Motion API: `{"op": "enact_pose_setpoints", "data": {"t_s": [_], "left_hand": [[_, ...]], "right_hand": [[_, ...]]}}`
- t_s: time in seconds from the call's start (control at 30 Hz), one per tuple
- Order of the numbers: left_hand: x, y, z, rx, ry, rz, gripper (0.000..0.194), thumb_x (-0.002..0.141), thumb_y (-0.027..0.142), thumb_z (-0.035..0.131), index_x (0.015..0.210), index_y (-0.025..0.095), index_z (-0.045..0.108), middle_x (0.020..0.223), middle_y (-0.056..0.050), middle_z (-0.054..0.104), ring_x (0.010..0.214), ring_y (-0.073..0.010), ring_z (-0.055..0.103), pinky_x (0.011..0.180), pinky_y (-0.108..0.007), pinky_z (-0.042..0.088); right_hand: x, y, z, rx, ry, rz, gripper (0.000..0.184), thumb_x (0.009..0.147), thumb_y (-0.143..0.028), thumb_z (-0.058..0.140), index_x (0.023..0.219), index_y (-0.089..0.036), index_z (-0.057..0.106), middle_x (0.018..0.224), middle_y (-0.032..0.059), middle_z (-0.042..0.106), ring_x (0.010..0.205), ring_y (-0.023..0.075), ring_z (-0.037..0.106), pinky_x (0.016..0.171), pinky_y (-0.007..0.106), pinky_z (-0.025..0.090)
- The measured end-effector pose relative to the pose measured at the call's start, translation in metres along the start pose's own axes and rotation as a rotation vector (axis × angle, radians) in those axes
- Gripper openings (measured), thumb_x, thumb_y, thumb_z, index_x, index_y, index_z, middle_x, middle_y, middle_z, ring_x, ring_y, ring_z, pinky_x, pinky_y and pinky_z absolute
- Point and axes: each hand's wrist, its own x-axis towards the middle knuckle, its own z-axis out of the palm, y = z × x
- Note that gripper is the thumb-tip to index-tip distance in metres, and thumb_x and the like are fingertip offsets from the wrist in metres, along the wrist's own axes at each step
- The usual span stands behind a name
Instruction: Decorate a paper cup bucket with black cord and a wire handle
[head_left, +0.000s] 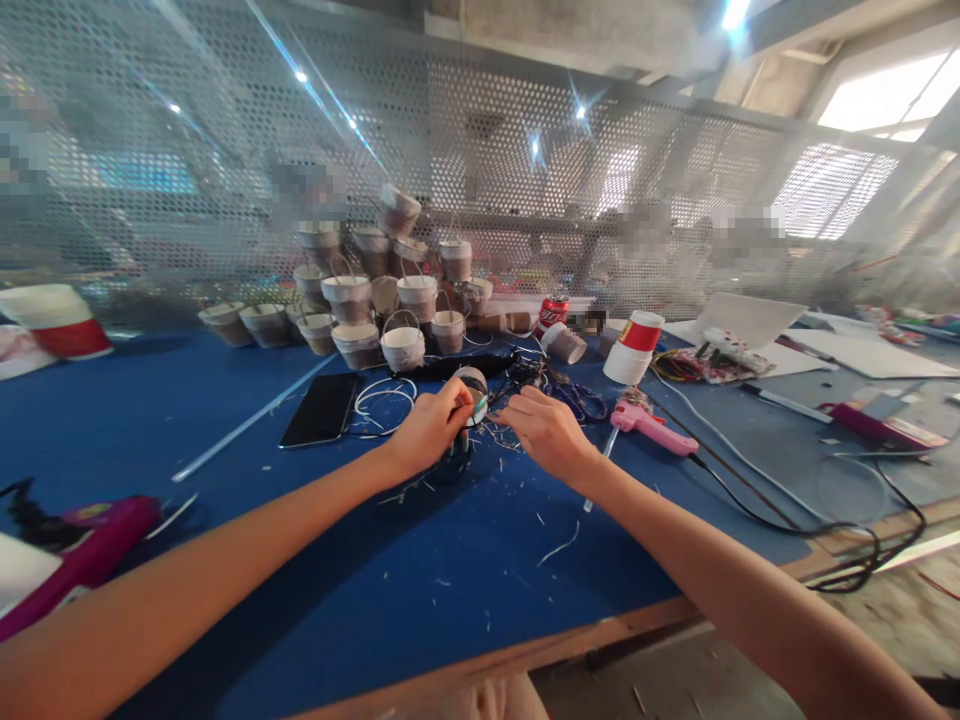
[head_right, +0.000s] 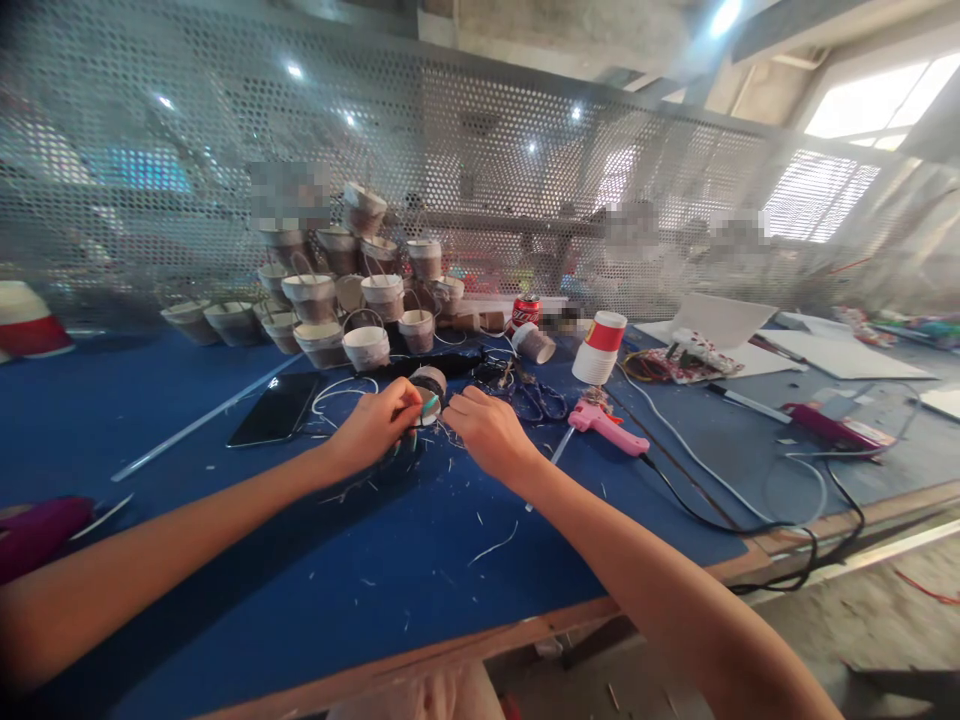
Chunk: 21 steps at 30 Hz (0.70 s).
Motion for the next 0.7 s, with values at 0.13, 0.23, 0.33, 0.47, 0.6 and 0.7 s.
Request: {"op": "enact_pose_setpoints", "data": {"t_s": [0.13, 0.23, 0.33, 0.47, 0.6, 0.7], "left_hand": [[0.001, -0.001, -0.003, -0.114, -0.114, 0.038, 0.02, 0.086, 0.03, 0.044, 0.095, 0.018, 0.057, 0.058, 0.004, 0.055, 0.041, -0.0078, 0.047, 0.042, -0.018, 0.038], [0.002, -0.003, -0.006, -0.14, -0.13, 0.067, 0.021, 0.084, 0.029, 0.046, 0.089, 0.017, 0.063, 0.059, 0.003, 0.054, 0.043, -0.0072, 0.047, 0.044, -0.018, 0.038], [0.002, -0.006, -0.006, -0.179, -0.122, 0.048, 0.02, 0.081, 0.028, 0.05, 0.088, 0.016, 0.063, 0.06, 0.003, 0.056, 0.042, -0.007, 0.047, 0.043, -0.018, 0.038], [0.004, -0.009, -0.004, -0.236, -0.085, 0.006, 0.019, 0.076, 0.028, 0.055, 0.09, 0.016, 0.059, 0.06, 0.003, 0.058, 0.043, -0.0085, 0.05, 0.045, -0.02, 0.04], [0.006, -0.011, -0.001, -0.21, -0.048, -0.001, 0.023, 0.068, 0.028, 0.065, 0.085, 0.015, 0.057, 0.06, 0.003, 0.057, 0.048, -0.0094, 0.051, 0.047, -0.02, 0.04], [0.005, -0.008, -0.001, -0.151, -0.025, -0.002, 0.024, 0.063, 0.027, 0.07, 0.079, 0.016, 0.056, 0.056, 0.005, 0.055, 0.048, -0.0092, 0.049, 0.048, -0.02, 0.038]], "right_hand": [[-0.001, 0.003, 0.002, 0.054, 0.033, 0.063, 0.03, 0.089, -0.016, 0.045, 0.06, -0.017, 0.052, 0.061, 0.0016, 0.051, 0.065, 0.0132, 0.042, 0.056, 0.024, 0.034], [-0.001, 0.006, 0.002, 0.103, 0.033, 0.075, 0.03, 0.088, -0.015, 0.046, 0.059, -0.017, 0.051, 0.061, 0.0013, 0.051, 0.065, 0.013, 0.043, 0.057, 0.023, 0.034], [-0.001, 0.007, 0.002, 0.127, 0.02, 0.081, 0.029, 0.089, -0.014, 0.044, 0.061, -0.017, 0.052, 0.063, 0.0021, 0.052, 0.066, 0.0133, 0.044, 0.058, 0.024, 0.035], [-0.002, 0.007, 0.002, 0.132, 0.003, 0.106, 0.03, 0.089, -0.016, 0.044, 0.06, -0.017, 0.052, 0.063, 0.0022, 0.052, 0.067, 0.0136, 0.045, 0.059, 0.024, 0.036], [-0.002, 0.007, 0.002, 0.121, 0.003, 0.098, 0.03, 0.089, -0.014, 0.044, 0.061, -0.017, 0.052, 0.063, 0.0024, 0.053, 0.067, 0.0137, 0.045, 0.059, 0.024, 0.036], [-0.002, 0.006, 0.001, 0.1, 0.012, 0.083, 0.03, 0.089, -0.015, 0.044, 0.062, -0.017, 0.053, 0.063, 0.0029, 0.053, 0.068, 0.0143, 0.045, 0.06, 0.024, 0.036]]}}
